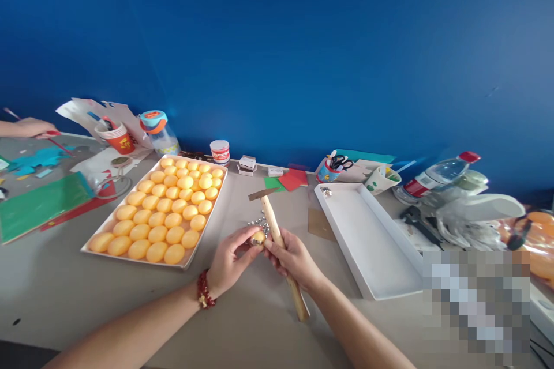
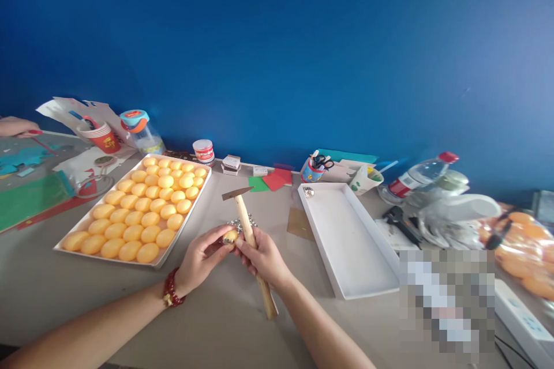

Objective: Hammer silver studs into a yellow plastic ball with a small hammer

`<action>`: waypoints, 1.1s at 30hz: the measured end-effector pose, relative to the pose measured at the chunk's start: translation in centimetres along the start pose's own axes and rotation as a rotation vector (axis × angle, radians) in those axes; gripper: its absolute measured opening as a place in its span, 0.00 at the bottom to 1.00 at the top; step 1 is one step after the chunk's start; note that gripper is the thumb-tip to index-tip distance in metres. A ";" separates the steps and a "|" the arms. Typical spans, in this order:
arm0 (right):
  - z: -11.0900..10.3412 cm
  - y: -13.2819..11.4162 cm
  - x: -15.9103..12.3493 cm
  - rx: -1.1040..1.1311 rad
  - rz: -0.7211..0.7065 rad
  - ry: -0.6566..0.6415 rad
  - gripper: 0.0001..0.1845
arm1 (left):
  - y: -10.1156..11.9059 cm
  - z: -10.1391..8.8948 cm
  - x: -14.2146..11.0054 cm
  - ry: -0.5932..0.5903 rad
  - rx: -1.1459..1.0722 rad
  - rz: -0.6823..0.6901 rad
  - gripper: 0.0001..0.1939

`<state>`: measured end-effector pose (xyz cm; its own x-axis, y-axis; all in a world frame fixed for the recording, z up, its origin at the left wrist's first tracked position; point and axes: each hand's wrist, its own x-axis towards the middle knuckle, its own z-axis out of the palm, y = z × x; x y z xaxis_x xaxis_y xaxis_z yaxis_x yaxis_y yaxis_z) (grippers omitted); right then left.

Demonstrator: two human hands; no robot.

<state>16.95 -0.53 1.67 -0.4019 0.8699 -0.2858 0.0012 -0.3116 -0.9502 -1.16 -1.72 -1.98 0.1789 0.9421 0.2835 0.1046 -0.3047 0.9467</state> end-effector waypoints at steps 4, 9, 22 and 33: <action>0.0 -0.3 -0.1 -0.008 -0.002 0.003 0.21 | 0.6 0.1 0.1 -0.014 -0.050 -0.070 0.17; -0.2 -0.6 -0.2 -0.072 0.004 -0.014 0.20 | 0.7 0.2 0.1 -0.029 -0.216 -0.163 0.18; 0.0 -0.5 -0.4 -0.042 -0.004 0.028 0.20 | 0.9 0.4 0.2 -0.048 -0.337 -0.197 0.19; 0.3 -1.1 -0.9 -0.045 -0.022 0.052 0.19 | 1.2 0.4 0.4 -0.053 -0.399 -0.249 0.21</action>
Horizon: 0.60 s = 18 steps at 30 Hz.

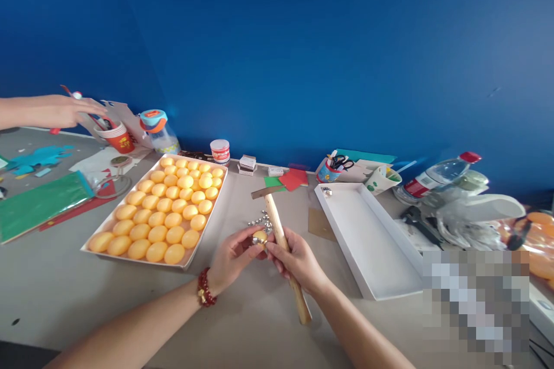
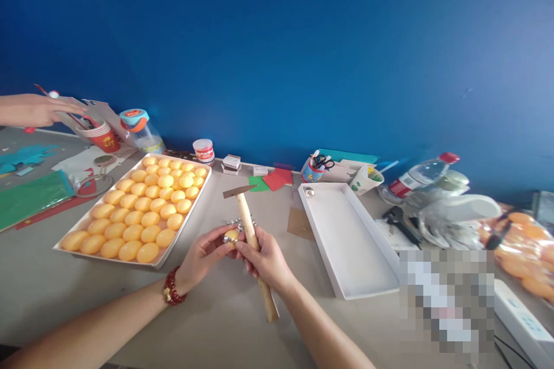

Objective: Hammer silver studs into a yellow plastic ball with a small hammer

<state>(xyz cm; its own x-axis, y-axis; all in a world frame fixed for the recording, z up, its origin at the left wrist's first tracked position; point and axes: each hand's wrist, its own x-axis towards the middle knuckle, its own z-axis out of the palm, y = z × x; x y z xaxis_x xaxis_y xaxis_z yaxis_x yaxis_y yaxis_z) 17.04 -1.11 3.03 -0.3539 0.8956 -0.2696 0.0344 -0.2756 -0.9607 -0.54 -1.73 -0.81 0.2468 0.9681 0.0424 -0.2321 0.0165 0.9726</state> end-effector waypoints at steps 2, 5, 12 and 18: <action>0.0 -0.3 -0.2 -0.036 -0.020 -0.005 0.18 | -0.1 0.0 0.0 -0.002 -0.016 -0.004 0.21; -0.4 -0.6 -0.5 -0.193 -0.098 0.045 0.15 | 0.0 -0.2 0.2 0.016 -0.082 0.015 0.21; -2.1 -1.7 -1.4 -0.863 -0.367 0.233 0.12 | 0.4 -1.3 1.2 0.198 -0.144 0.084 0.11; -2.9 -2.3 -2.2 -1.042 -0.432 0.269 0.10 | 0.3 -1.7 1.7 0.268 -0.199 0.048 0.16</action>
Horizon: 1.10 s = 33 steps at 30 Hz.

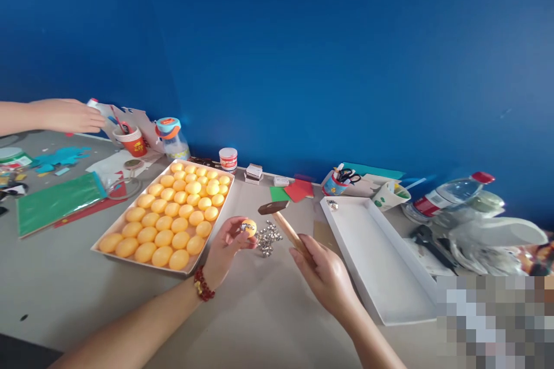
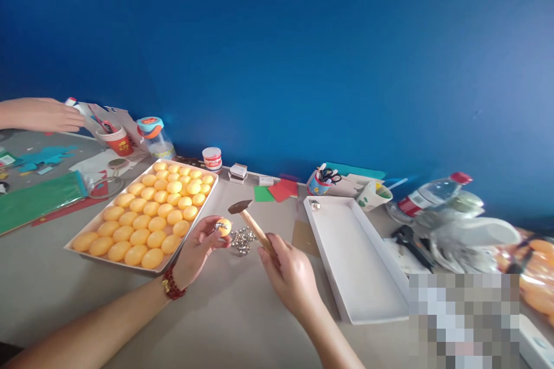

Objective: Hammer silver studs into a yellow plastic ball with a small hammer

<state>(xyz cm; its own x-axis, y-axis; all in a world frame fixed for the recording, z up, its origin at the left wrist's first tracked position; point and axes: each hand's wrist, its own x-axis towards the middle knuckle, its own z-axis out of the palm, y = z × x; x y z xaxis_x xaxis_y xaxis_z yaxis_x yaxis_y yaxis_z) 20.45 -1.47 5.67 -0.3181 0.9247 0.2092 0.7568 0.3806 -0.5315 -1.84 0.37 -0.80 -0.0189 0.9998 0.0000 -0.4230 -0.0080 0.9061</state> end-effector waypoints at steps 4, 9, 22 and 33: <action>0.7 0.7 -0.8 -0.033 0.003 -0.031 0.09 | -0.3 -0.1 0.1 -0.007 -0.001 -0.019 0.19; 2.0 1.8 -1.5 -0.061 0.019 -0.011 0.13 | -0.5 -0.1 0.3 -0.019 0.060 0.002 0.16; 2.6 2.1 -2.1 -0.062 -0.059 0.013 0.16 | -0.5 -0.3 0.2 -0.017 0.142 0.022 0.16; 2.7 2.2 -2.0 -0.022 -0.095 0.035 0.15 | -0.5 -0.5 0.0 -0.039 0.164 0.035 0.19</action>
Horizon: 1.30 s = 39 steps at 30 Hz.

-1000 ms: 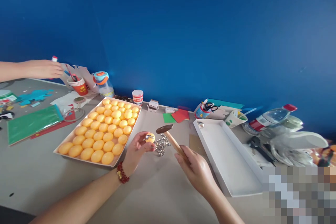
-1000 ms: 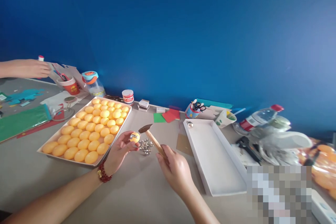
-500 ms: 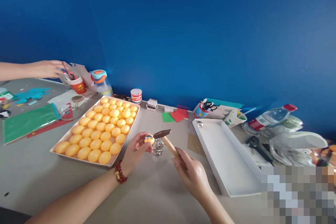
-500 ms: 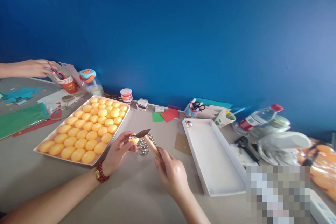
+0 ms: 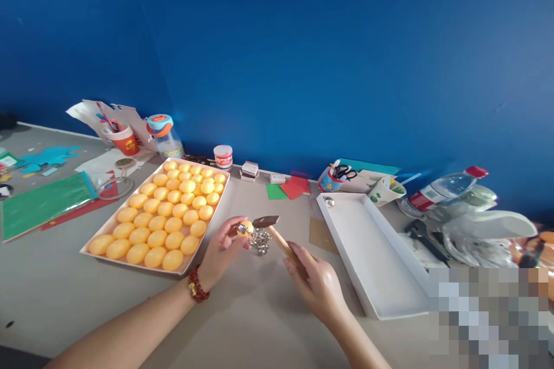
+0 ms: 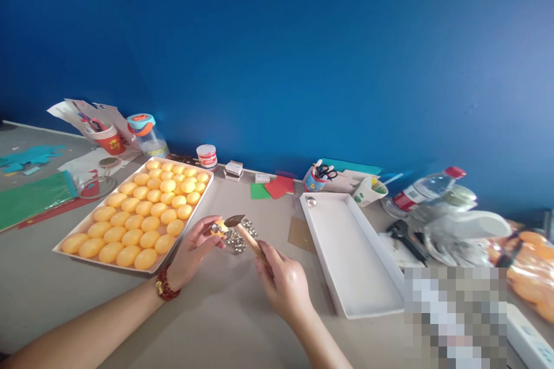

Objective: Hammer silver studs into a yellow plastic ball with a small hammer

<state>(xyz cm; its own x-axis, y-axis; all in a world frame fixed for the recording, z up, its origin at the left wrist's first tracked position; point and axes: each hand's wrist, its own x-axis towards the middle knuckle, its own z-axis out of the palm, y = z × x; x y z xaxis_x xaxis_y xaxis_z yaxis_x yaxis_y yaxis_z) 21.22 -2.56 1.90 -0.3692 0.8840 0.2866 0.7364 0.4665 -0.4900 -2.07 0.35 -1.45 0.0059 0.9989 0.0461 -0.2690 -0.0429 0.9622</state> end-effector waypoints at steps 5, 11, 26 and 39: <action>-0.1 -0.2 0.1 0.026 -0.018 -0.012 0.15 | 0.0 -0.2 -0.1 -0.023 0.037 -0.009 0.19; -0.1 -0.3 0.1 0.004 -0.018 -0.024 0.15 | -0.1 -0.2 -0.2 -0.029 0.045 0.003 0.18; 0.2 -0.4 0.1 0.002 -0.012 -0.020 0.14 | -0.2 -0.3 -0.2 -0.049 0.056 -0.014 0.17; 0.0 -0.3 0.0 0.017 -0.020 0.006 0.14 | 0.3 0.0 -0.1 -0.006 -0.048 -0.032 0.13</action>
<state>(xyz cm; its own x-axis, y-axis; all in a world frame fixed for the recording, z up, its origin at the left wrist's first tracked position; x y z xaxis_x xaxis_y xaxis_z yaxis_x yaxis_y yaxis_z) 20.95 -2.67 2.03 -0.3800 0.8745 0.3015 0.7195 0.4843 -0.4978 -2.19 0.24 -1.13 0.0211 0.9996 0.0172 -0.3150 -0.0096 0.9491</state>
